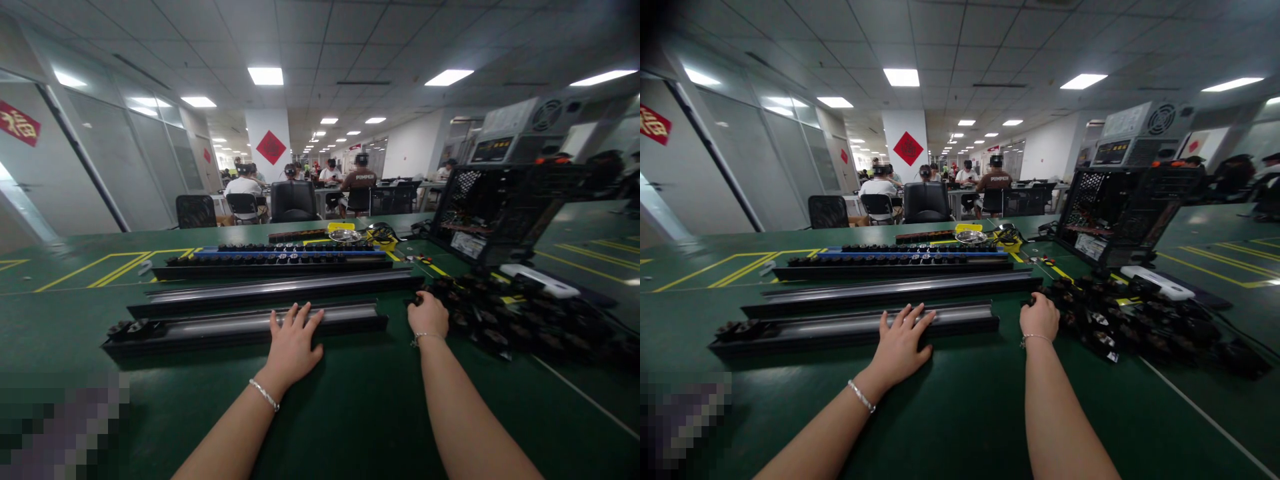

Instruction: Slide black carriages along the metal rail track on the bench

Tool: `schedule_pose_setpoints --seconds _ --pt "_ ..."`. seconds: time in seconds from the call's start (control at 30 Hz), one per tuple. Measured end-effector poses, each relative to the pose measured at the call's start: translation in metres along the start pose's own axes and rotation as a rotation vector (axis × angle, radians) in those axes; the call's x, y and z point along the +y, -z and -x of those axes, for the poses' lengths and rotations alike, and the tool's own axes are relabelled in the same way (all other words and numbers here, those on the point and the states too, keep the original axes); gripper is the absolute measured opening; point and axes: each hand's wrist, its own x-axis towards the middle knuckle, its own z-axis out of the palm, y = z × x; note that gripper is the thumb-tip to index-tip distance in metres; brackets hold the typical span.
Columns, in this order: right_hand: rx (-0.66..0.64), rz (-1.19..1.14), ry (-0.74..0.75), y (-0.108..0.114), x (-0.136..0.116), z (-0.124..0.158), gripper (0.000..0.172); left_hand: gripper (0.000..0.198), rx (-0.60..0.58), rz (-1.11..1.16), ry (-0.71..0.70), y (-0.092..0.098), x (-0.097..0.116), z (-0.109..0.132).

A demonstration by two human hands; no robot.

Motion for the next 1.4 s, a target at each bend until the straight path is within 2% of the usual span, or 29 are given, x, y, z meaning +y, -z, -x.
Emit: schedule_pose_setpoints --seconds 0.1,0.17,0.27,0.4,0.57,0.63,0.7,0.8,0.9,0.97,1.03,1.13,1.4 --pt "0.104 -0.027 0.057 0.004 -0.012 0.006 0.034 0.063 -0.002 -0.007 -0.006 0.001 0.000 0.000" --pt "0.136 -0.057 0.179 0.005 -0.025 0.013 0.026 0.064 -0.004 -0.018 0.001 0.002 0.001 0.000" --pt "0.048 -0.122 0.436 0.001 -0.049 0.029 0.020 0.065 -0.020 -0.026 0.015 0.004 0.003 -0.001" --pt "-0.168 -0.100 0.706 -0.003 -0.073 0.052 0.032 0.067 -0.037 -0.023 0.022 0.004 0.002 0.000" --pt "-0.302 0.017 0.780 0.001 -0.080 0.059 0.033 0.062 -0.090 0.062 0.004 0.010 -0.012 -0.004" --pt "-0.316 0.038 0.780 0.002 -0.080 0.058 0.032 0.056 -0.071 0.046 0.070 0.022 -0.027 -0.008" --pt "-0.302 0.025 0.764 0.002 -0.080 0.057 0.030 0.053 -0.020 -0.029 0.129 0.039 -0.053 -0.011" --pt "-0.294 -0.005 0.738 0.002 -0.081 0.058 0.031 0.055 -0.042 -0.219 0.262 0.068 -0.110 -0.008" --pt "-0.302 -0.012 0.722 0.001 -0.081 0.059 0.032 0.054 -0.101 -0.439 0.479 0.090 -0.177 0.009" --pt "-0.292 -0.019 0.726 0.001 -0.081 0.059 0.032 0.054 -0.155 -0.517 0.624 0.098 -0.214 0.026" --pt "-0.275 -0.026 0.738 0.000 -0.080 0.059 0.031 0.059 -0.218 -0.551 0.727 0.100 -0.240 0.042" --pt "-0.277 -0.021 0.737 0.000 -0.080 0.059 0.031 0.063 -0.286 -0.510 0.751 0.097 -0.256 0.057" --pt "-0.241 -0.035 0.763 -0.002 -0.078 0.058 0.031 0.046 -0.296 -0.383 0.795 0.092 -0.260 0.057"
